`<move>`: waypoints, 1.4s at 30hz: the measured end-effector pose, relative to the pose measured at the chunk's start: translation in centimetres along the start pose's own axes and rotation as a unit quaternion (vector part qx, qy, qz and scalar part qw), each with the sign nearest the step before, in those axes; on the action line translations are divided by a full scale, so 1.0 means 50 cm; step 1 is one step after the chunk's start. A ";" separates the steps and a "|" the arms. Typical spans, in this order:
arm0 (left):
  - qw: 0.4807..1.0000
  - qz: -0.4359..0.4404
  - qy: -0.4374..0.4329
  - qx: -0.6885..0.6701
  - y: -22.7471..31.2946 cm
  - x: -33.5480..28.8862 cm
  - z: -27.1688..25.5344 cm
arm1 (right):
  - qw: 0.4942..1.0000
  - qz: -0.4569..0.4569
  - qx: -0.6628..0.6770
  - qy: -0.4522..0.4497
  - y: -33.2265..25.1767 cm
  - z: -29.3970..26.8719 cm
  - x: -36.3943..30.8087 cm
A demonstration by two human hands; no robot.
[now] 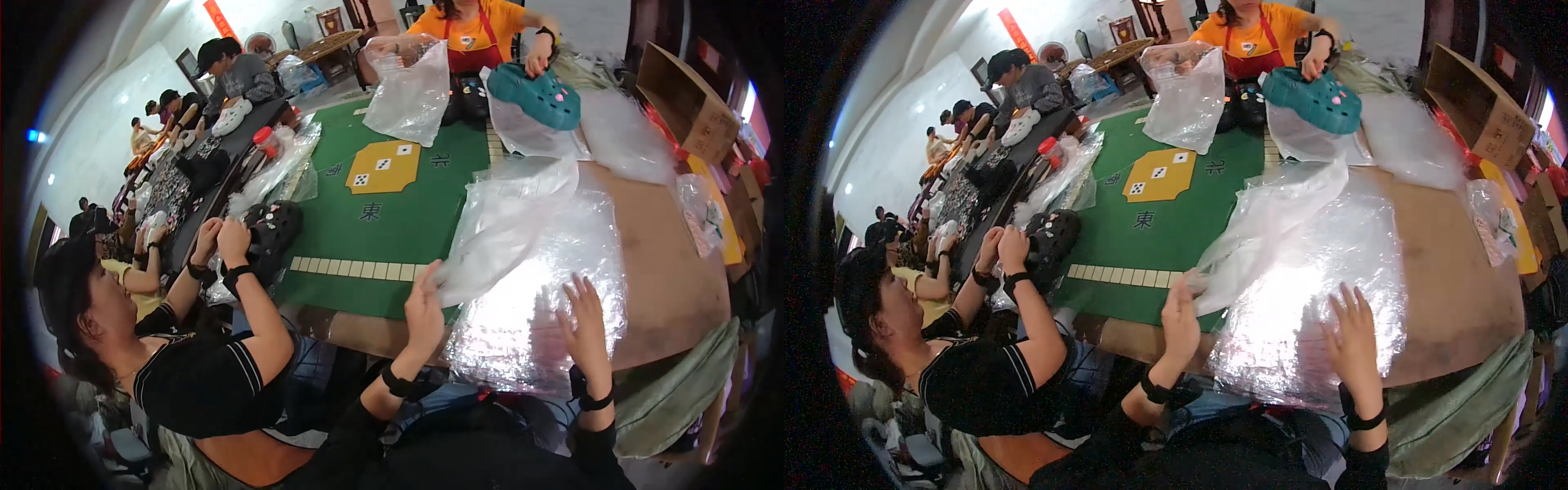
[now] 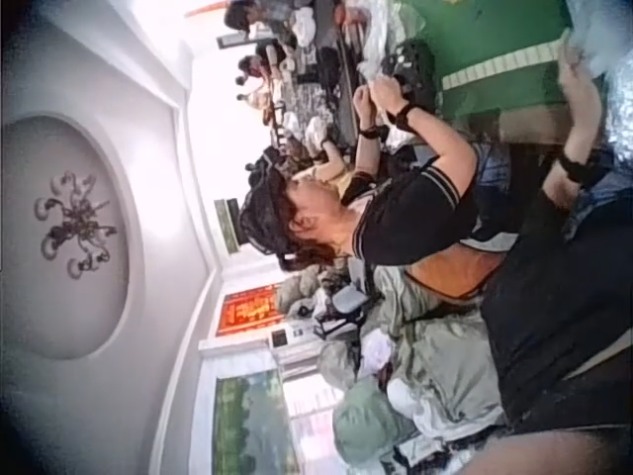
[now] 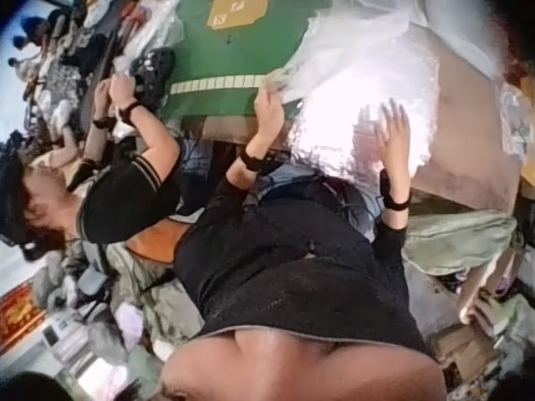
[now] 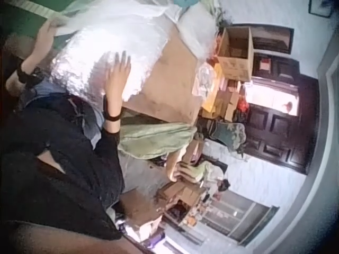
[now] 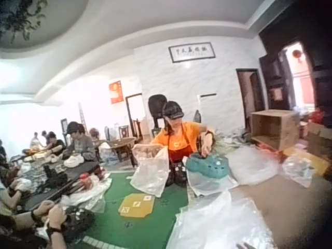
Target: Packing various slippers and shoes into plastic bags and placing them into larger transport sacks.
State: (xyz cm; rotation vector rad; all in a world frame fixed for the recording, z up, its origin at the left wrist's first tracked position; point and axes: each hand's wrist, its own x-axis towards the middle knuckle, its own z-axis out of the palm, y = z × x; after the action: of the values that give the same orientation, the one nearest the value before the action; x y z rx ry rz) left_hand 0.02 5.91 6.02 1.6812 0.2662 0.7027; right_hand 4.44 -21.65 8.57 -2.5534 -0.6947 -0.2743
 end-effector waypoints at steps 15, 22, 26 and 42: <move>0.910 0.146 -0.238 0.307 -0.110 -0.092 0.064 | 0.990 0.028 -0.070 -0.119 -0.033 0.153 -0.046; 0.907 0.178 -0.233 0.302 -0.104 -0.093 0.078 | 0.994 0.027 -0.084 -0.070 -0.012 0.188 -0.052; 0.905 0.172 -0.224 0.319 -0.102 -0.091 0.067 | 0.998 0.003 -0.063 -0.001 -0.025 0.206 -0.051; 0.895 0.171 -0.237 0.338 -0.097 -0.089 0.068 | 0.994 0.000 -0.089 -0.064 -0.023 0.189 -0.056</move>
State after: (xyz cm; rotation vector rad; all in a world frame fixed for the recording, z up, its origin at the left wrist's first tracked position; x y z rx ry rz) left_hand -0.53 1.94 -0.21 2.5484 -0.1667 0.4413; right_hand 2.10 -17.30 -0.03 -2.7612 -0.7490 -0.1803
